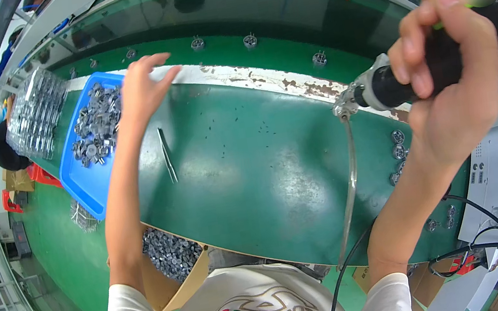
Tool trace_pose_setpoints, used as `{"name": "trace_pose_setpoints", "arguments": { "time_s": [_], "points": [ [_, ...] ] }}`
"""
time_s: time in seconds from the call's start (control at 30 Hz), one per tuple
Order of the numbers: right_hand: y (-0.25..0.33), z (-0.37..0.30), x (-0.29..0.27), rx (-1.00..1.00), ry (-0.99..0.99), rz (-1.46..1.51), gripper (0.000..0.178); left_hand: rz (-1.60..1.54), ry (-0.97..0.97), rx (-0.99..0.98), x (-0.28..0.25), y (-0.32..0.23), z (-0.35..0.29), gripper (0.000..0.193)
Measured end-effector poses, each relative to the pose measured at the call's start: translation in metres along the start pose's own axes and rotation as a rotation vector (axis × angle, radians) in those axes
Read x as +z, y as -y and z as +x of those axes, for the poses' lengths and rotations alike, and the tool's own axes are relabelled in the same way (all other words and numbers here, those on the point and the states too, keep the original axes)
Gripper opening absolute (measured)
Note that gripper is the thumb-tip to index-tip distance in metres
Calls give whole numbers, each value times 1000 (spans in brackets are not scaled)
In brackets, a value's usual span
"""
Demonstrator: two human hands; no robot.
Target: The person assembles small electronic components by hand using an electric screwdriver to fasten screws from a blue tray.
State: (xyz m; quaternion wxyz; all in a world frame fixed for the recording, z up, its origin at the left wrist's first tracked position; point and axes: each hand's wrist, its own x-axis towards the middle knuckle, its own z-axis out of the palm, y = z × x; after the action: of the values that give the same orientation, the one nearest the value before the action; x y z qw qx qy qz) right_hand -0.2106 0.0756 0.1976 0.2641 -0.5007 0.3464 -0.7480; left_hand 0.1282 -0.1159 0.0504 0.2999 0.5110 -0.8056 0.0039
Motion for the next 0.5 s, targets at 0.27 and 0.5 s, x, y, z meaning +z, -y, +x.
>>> {"name": "trace_pose_setpoints", "arguments": {
  "time_s": [0.27, 0.5],
  "points": [
    [-7, -6, 28, 34, -29, -223, 24, 208, 138, -208, 96, -32, 61, 47],
    [-5, -7, 15, 106, 79, -186, 26, -405, 174, 334, 70, -109, 16, 32]
  ]
}}
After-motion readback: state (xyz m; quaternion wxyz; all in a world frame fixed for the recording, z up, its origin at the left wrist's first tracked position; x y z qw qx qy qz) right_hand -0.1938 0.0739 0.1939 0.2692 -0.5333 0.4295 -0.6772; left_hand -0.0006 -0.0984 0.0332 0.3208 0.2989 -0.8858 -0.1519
